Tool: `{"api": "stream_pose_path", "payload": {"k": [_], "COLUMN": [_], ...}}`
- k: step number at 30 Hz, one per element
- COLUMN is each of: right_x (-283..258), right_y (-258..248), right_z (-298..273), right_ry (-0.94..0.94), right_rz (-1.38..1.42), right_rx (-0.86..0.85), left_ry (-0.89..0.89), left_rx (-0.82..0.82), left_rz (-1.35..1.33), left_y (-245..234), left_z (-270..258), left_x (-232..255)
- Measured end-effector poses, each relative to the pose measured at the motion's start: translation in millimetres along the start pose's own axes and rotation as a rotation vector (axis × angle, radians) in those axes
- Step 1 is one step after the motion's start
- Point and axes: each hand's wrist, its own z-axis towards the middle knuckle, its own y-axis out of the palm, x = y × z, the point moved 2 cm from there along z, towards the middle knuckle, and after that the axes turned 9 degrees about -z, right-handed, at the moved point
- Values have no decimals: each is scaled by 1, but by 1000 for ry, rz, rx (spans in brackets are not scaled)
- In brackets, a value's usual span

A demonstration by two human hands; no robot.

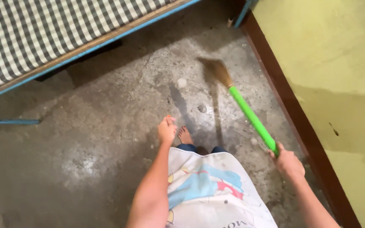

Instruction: Sweep the floor using a broom.

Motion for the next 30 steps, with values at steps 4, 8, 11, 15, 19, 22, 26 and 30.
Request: {"api": "stream_pose_path", "payload": {"k": [4, 8, 11, 15, 19, 22, 26, 30], "right_x": [61, 96, 110, 111, 109, 134, 171, 231], "right_y": [35, 61, 110, 151, 101, 86, 60, 112], "right_z": [97, 136, 151, 103, 32, 47, 52, 185], "right_ry": [-29, 29, -4, -179, -225, -317, -193, -251], "right_rz": [46, 346, 295, 101, 65, -6, -71, 52], "right_rx": [182, 54, 32, 69, -78, -32, 138, 330], "left_ry": [-54, -31, 16, -6, -139, -111, -117, -145], "left_rx": [-39, -153, -211, -244, -275, -201, -204, -211], "left_rz": [-16, 107, 170, 366, 313, 364, 328, 321], "left_y": [7, 19, 35, 50, 54, 58, 60, 49], "left_z": [-14, -54, -83, -144, -183, -197, -229, -249], "left_x": [-45, -78, -107, -127, -154, -161, -148, -137]}}
